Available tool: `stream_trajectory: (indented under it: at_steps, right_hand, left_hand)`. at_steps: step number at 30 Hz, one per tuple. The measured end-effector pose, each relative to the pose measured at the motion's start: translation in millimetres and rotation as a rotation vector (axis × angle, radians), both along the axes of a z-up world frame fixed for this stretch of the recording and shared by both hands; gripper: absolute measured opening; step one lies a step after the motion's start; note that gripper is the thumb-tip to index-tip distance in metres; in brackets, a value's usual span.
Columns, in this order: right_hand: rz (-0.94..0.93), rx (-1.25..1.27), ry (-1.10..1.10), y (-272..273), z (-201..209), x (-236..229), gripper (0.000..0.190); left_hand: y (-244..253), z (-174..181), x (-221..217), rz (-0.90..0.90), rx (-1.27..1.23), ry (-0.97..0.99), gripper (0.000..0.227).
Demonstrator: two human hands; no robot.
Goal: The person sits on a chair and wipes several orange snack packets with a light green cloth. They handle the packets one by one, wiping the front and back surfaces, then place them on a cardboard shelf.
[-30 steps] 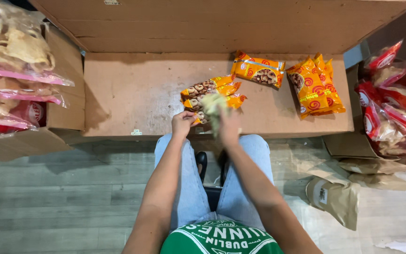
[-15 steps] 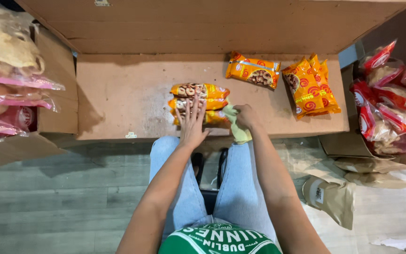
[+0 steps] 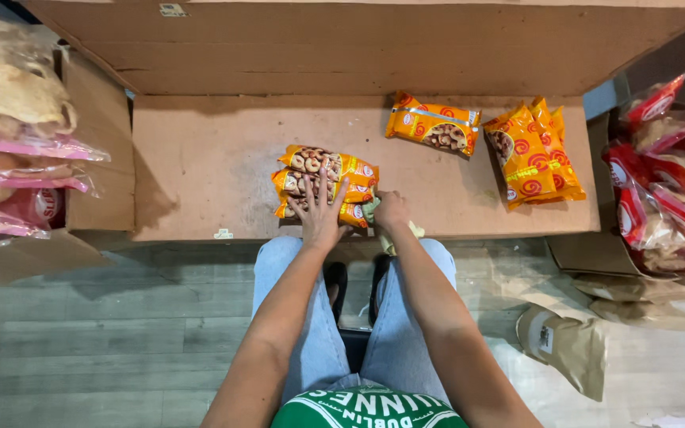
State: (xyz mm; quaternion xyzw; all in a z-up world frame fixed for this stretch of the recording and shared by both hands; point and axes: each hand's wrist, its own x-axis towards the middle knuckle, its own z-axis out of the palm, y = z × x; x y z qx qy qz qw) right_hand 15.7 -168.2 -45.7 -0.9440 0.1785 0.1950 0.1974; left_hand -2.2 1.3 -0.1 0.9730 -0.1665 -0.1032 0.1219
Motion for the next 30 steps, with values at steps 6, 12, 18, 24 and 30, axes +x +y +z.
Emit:
stream_trajectory:
  at_steps: [6, 12, 18, 24, 30]
  right_hand:
    - [-0.031, 0.140, 0.006, 6, 0, -8, 0.052]
    - [-0.032, 0.291, -0.281, 2, 25, -32, 0.022]
    - [0.252, 0.010, -0.567, 14, 56, 7, 0.043]
    - [0.184, -0.098, -0.361, 21, 43, 47, 0.041]
    - [0.012, -0.037, -0.057, 47, 64, 73, 0.038]
  left_hand:
    - [3, -1, 2, 0.012, 0.010, 0.014, 0.118]
    - [3, -14, 2, 0.026, -0.011, 0.033, 0.114]
    - [4, -32, 2, 0.028, -0.015, 0.021, 0.100]
    - [3, -31, 1, 0.013, -0.049, -0.035, 0.111]
    - [4, 5, -1, 0.007, -0.052, -0.113, 0.108]
